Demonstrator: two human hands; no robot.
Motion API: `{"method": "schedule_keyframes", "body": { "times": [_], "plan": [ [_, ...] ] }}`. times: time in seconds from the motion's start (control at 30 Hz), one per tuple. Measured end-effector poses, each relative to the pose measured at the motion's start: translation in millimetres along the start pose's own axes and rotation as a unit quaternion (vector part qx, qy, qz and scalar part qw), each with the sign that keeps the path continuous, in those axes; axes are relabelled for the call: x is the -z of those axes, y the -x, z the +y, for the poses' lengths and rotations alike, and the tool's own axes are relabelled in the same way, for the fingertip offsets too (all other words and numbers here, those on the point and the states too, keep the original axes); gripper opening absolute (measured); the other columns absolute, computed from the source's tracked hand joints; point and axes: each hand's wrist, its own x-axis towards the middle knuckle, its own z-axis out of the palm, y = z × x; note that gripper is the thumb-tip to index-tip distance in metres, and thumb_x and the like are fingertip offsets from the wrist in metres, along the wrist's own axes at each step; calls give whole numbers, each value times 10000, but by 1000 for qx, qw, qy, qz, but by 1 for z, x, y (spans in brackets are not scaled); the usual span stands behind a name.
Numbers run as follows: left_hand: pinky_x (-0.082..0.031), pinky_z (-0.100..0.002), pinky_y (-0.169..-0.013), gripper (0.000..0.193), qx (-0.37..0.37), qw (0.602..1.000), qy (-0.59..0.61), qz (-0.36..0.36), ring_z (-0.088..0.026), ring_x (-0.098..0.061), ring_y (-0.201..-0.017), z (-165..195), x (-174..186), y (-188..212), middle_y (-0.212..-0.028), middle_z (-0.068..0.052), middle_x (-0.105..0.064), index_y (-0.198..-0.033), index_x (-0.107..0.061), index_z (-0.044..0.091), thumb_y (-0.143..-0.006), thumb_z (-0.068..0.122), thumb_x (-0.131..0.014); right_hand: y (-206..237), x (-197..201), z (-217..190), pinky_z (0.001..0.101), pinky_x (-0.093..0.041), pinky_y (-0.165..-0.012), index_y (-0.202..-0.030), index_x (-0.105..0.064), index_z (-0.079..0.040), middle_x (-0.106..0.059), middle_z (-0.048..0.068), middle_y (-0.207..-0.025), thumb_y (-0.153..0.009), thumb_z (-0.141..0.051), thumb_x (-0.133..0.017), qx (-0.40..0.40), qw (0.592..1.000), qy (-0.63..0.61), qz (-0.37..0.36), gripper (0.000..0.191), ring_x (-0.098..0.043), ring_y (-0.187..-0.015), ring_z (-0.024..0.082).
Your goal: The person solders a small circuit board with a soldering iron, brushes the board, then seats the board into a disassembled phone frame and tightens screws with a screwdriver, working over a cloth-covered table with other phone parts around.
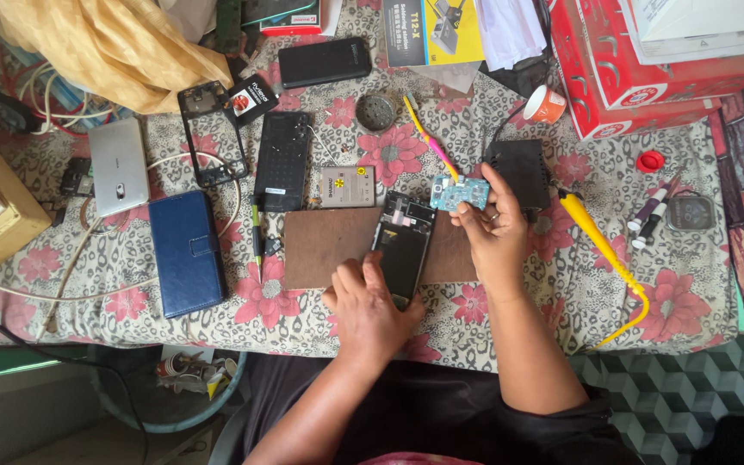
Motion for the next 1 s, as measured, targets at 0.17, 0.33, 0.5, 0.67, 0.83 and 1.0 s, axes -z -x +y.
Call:
{"method": "schedule_keyframes", "body": {
  "times": [0.17, 0.33, 0.5, 0.67, 0.83, 1.0],
  "plan": [
    [-348, -524, -861, 973, -54, 998, -25, 24, -352, -510, -1068, -1, -6, 15, -1194, -193, -516, -1406, -467, 13, -688, 523, -881, 1, 3, 4, 292, -621, -860, -1496, -476, 19, -657, 86, -1129, -1004, 51, -668, -4, 1000, 0, 1, 529, -693, -940, 131],
    [-349, -531, -833, 1063, -79, 996, -25, -16, -357, -509, -1079, -1, 1, 20, -1231, -200, -522, -1417, -465, 21, -634, 600, -889, 1, 5, 7, 302, -620, -877, -1454, -477, 29, -655, 90, -1157, -996, 68, -651, -28, 999, -31, -12, 491, -709, -998, 154],
    [-316, -612, -956, 1179, -110, 985, -3, -133, -407, -415, -1243, -10, 24, 12, -1368, -231, -448, -1447, -426, 65, -497, 556, -922, 0, 10, 8, 290, -607, -895, -1440, -473, 27, -672, 100, -1163, -948, 91, -660, -76, 996, -37, -41, 531, -703, -995, 149],
    [-197, -697, -1080, 1126, -192, 970, -53, -140, -453, -258, -1433, -25, 31, -9, -1533, -226, -344, -1433, -462, 56, -510, 510, -922, 5, 9, 2, 234, -529, -899, -1409, -565, 17, -695, 67, -1154, -913, 26, -752, -80, 989, 55, -111, 530, -653, -1023, 104],
    [-191, -710, -1085, 954, -212, 971, -33, -110, -442, -276, -1449, -28, 27, -2, -1522, -195, -385, -1360, -547, 65, -592, 505, -902, 6, 2, -15, 325, -519, -918, -1277, -687, -80, -659, 62, -1193, -797, -137, -883, 33, 945, 288, -151, 521, -627, -1036, 202],
    [-179, -703, -1091, 931, -209, 972, -14, -108, -432, -289, -1430, -26, 27, 6, -1495, -199, -409, -1347, -552, 71, -601, 517, -886, 4, -2, -26, 397, -470, -1064, -1265, -698, -117, -594, 72, -1266, -782, -194, -878, 97, 927, 309, -190, 521, -562, -1246, 268]
  ]
}}
